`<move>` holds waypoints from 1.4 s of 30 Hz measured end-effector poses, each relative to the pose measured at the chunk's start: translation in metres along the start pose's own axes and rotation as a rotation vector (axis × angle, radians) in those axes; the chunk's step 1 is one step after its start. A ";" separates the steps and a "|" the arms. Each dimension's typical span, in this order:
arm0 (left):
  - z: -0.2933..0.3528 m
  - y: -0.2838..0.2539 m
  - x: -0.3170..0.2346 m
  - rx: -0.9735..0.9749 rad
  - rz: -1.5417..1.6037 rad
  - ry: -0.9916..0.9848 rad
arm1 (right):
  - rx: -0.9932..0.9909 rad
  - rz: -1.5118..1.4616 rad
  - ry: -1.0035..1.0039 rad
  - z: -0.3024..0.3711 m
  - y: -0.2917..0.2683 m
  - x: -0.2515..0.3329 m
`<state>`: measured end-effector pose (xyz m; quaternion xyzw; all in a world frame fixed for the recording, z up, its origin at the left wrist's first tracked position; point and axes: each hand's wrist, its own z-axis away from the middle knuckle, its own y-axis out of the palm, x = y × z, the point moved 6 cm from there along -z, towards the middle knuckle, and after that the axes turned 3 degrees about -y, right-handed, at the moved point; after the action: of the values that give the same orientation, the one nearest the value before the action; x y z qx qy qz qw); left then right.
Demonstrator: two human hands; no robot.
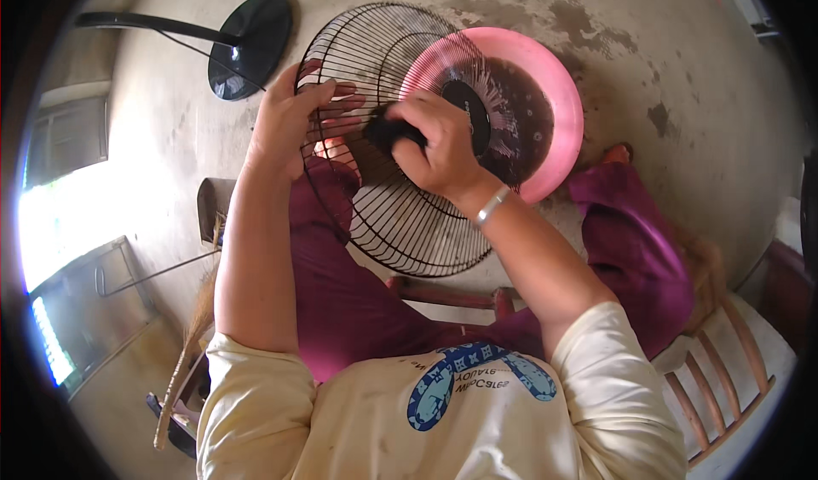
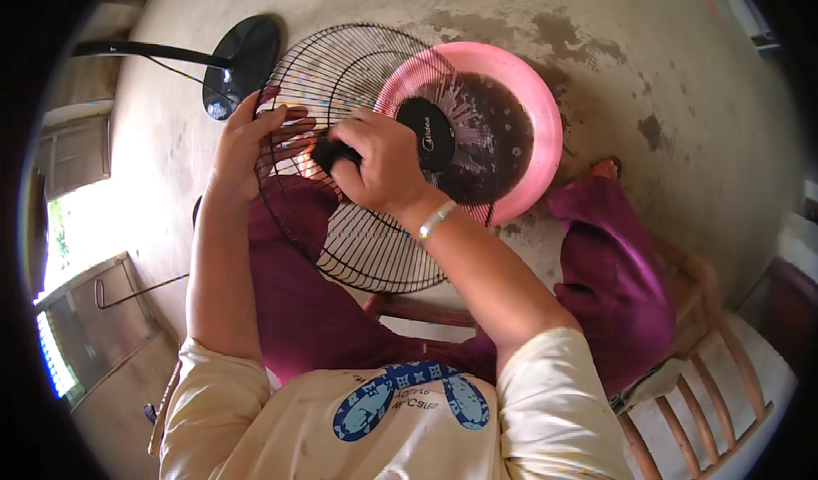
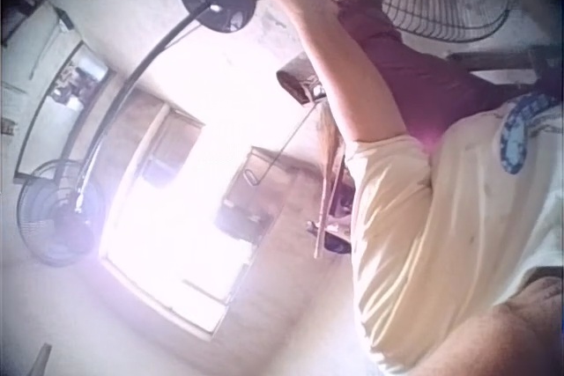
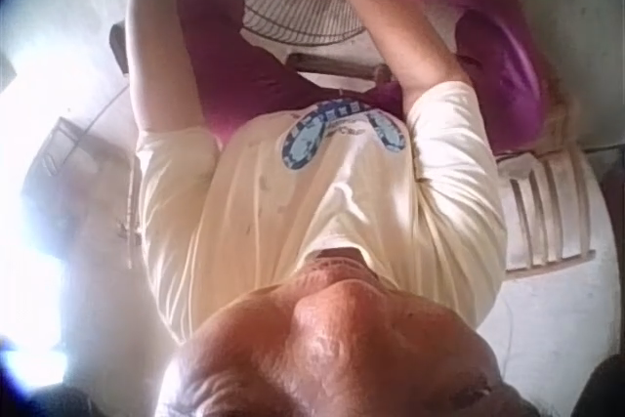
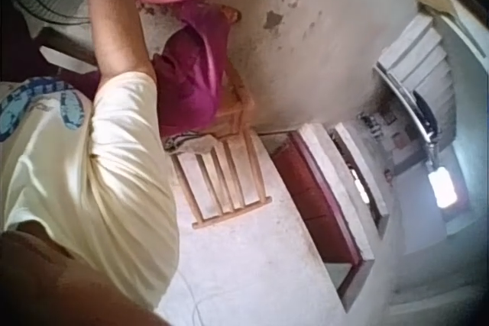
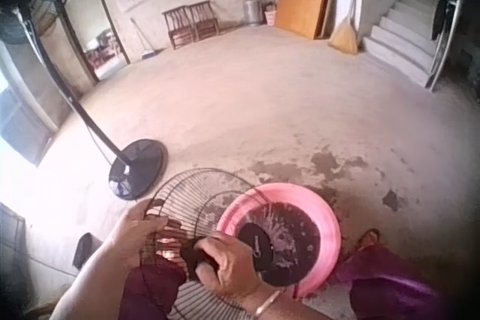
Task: Cleaning a pedestal fan guard using a cloth and soapy water in a pink basin.
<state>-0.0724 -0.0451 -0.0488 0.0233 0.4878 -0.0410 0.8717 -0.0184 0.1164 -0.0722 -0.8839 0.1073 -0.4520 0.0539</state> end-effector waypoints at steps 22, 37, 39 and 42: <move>-0.002 0.007 -0.008 -0.028 -0.120 0.035 | 0.074 0.847 0.713 0.177 -0.145 -0.232; 0.000 0.036 -0.023 0.118 0.034 0.127 | 0.150 -0.589 0.798 0.035 -0.116 -0.131; 0.001 0.043 -0.025 0.149 0.039 0.134 | 0.220 -0.569 0.515 -0.013 -0.083 -0.076; 0.000 0.044 -0.022 0.189 0.036 0.142 | -0.017 -0.112 0.063 -0.060 -0.034 -0.018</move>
<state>-0.0801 -0.0003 -0.0297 0.1169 0.5420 -0.0693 0.8293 -0.0730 0.1536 -0.0449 -0.8744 0.0629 -0.4808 0.0177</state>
